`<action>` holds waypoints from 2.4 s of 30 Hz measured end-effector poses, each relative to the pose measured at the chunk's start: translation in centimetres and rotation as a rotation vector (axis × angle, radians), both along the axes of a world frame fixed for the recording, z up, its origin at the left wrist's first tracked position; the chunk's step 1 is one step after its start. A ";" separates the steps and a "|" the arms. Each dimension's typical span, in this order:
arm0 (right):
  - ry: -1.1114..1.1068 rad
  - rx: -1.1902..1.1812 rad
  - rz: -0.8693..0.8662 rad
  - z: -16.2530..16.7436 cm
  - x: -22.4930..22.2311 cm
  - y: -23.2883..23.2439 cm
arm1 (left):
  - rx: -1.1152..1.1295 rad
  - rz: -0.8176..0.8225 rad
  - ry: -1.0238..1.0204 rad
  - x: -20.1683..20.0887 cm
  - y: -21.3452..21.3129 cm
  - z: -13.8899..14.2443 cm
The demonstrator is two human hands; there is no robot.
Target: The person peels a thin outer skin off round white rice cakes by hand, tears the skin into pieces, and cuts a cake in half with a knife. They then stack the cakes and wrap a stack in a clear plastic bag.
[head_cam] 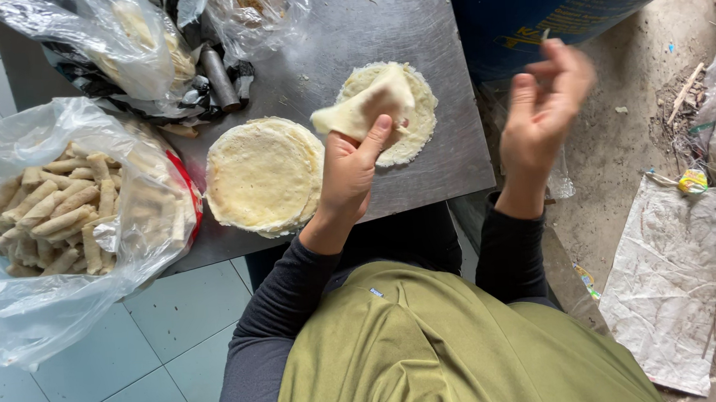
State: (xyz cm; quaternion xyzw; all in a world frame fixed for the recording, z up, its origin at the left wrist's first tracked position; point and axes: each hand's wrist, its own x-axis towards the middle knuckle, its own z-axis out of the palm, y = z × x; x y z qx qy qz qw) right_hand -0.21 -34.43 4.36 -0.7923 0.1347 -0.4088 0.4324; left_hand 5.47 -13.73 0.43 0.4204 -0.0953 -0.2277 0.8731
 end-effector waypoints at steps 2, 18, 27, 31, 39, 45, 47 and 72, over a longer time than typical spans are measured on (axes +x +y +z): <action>0.068 0.721 0.450 -0.7 -0.2 1.0 | 0.018 -0.117 0.003 -0.1 -0.2 0.5; 0.119 0.929 1.095 2.9 2.1 2.0 | 0.251 -0.269 -0.638 5.6 3.5 2.5; 0.158 0.397 0.767 4.6 2.6 1.6 | 0.377 -0.036 -0.859 6.9 1.8 3.8; 0.159 0.164 0.624 3.6 2.8 0.9 | 0.573 0.122 -0.993 7.1 2.3 5.1; 0.492 0.281 0.586 -1.2 3.6 -0.7 | 0.827 0.005 -0.758 7.2 2.5 2.5; 0.474 -0.012 0.440 -5.8 6.2 1.2 | 1.182 0.021 -0.702 9.0 0.7 -1.6; 0.433 -0.088 0.391 -6.4 6.2 1.5 | 1.263 0.034 -0.720 9.1 0.4 -2.3; 0.255 -0.404 0.690 -2.1 4.0 7.5 | 1.271 0.120 -0.750 3.5 11.8 5.1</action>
